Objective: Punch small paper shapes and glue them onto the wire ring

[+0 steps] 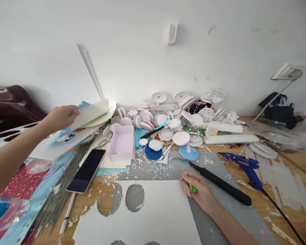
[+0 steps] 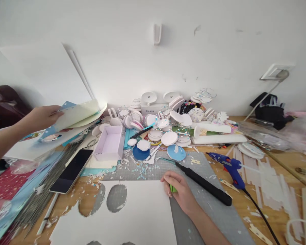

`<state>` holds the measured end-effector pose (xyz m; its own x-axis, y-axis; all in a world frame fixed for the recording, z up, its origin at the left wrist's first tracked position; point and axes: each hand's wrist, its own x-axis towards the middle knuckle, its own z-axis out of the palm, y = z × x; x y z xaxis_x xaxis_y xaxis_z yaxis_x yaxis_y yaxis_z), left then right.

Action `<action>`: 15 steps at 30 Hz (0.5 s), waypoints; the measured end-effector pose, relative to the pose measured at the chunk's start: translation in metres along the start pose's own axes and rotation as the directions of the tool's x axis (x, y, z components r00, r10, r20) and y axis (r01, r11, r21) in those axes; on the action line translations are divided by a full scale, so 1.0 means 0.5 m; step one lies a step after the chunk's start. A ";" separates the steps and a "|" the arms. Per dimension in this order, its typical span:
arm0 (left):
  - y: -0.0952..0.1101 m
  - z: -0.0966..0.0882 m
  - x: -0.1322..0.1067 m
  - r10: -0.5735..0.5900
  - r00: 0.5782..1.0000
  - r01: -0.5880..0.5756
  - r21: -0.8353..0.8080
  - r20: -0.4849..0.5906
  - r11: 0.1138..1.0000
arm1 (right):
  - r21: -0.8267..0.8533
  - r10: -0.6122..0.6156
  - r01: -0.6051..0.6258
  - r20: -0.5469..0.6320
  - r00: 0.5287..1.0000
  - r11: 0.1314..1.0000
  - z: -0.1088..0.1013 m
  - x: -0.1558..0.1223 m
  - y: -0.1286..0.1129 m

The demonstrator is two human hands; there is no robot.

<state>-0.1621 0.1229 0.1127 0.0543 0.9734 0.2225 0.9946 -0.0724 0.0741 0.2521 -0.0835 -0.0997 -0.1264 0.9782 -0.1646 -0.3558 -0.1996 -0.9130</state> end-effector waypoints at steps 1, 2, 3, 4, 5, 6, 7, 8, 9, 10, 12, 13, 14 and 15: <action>-0.005 -0.006 0.000 0.002 1.000 -0.002 0.025 0.007 1.000 | 0.002 0.001 -0.001 0.003 1.000 1.000 0.000 0.000 0.000; -0.009 -0.010 -0.002 0.000 1.000 -0.001 0.045 0.010 0.999 | 0.006 0.003 -0.003 0.006 1.000 1.000 0.000 -0.001 -0.002; -0.013 -0.014 -0.006 -0.001 1.000 0.000 0.061 0.009 0.998 | 0.008 0.009 -0.009 0.012 1.000 1.000 0.001 -0.002 -0.006; -0.017 -0.016 -0.010 -0.006 1.000 0.006 0.075 -0.002 0.997 | 0.007 0.020 -0.020 0.027 0.999 1.000 0.002 -0.003 -0.012; -0.020 -0.019 -0.015 -0.015 1.000 0.016 0.088 -0.023 0.996 | -0.001 0.032 -0.032 0.050 0.998 0.999 0.006 -0.002 -0.023; -0.022 -0.022 -0.019 -0.024 0.998 0.029 0.098 -0.050 0.995 | -0.018 0.044 -0.043 0.079 0.996 0.999 0.011 -0.001 -0.038; -0.025 -0.026 -0.024 -0.032 0.996 0.040 0.103 -0.082 0.994 | -0.044 0.051 -0.046 0.111 0.993 0.998 0.020 0.004 -0.057; -0.027 -0.030 -0.028 -0.039 0.993 0.051 0.102 -0.114 0.993 | -0.082 0.049 -0.038 0.142 0.989 0.996 0.033 0.012 -0.079; -0.029 -0.033 -0.032 -0.042 0.989 0.056 0.096 -0.142 0.994 | -0.127 0.035 -0.014 0.166 0.986 0.992 0.050 0.025 -0.104; -0.031 -0.036 -0.035 -0.044 0.985 0.058 0.084 -0.166 0.995 | -0.175 0.012 0.021 0.182 0.983 0.984 0.072 0.044 -0.131; -0.034 -0.038 -0.041 -0.045 0.978 0.055 0.046 -0.203 0.997 | -0.291 -0.048 0.111 0.216 0.975 0.950 0.128 0.101 -0.179; -0.036 -0.036 -0.044 -0.050 0.975 0.055 0.020 -0.217 0.998 | -0.314 -0.048 0.122 0.235 0.971 0.942 0.162 0.139 -0.198; -0.038 -0.034 -0.047 -0.056 0.972 0.055 -0.012 -0.227 0.998 | -0.330 -0.040 0.123 0.249 0.968 0.936 0.198 0.182 -0.212; -0.041 -0.031 -0.049 -0.065 0.969 0.053 -0.055 -0.237 0.997 | -0.347 -0.023 0.116 0.262 0.965 0.931 0.235 0.229 -0.220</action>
<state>-0.1850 0.0972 0.1206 -0.0326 0.8968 0.4412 0.9898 -0.0323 0.1388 0.1678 0.0437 0.0259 -0.3564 0.9335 -0.0404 -0.0249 -0.0527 -0.9983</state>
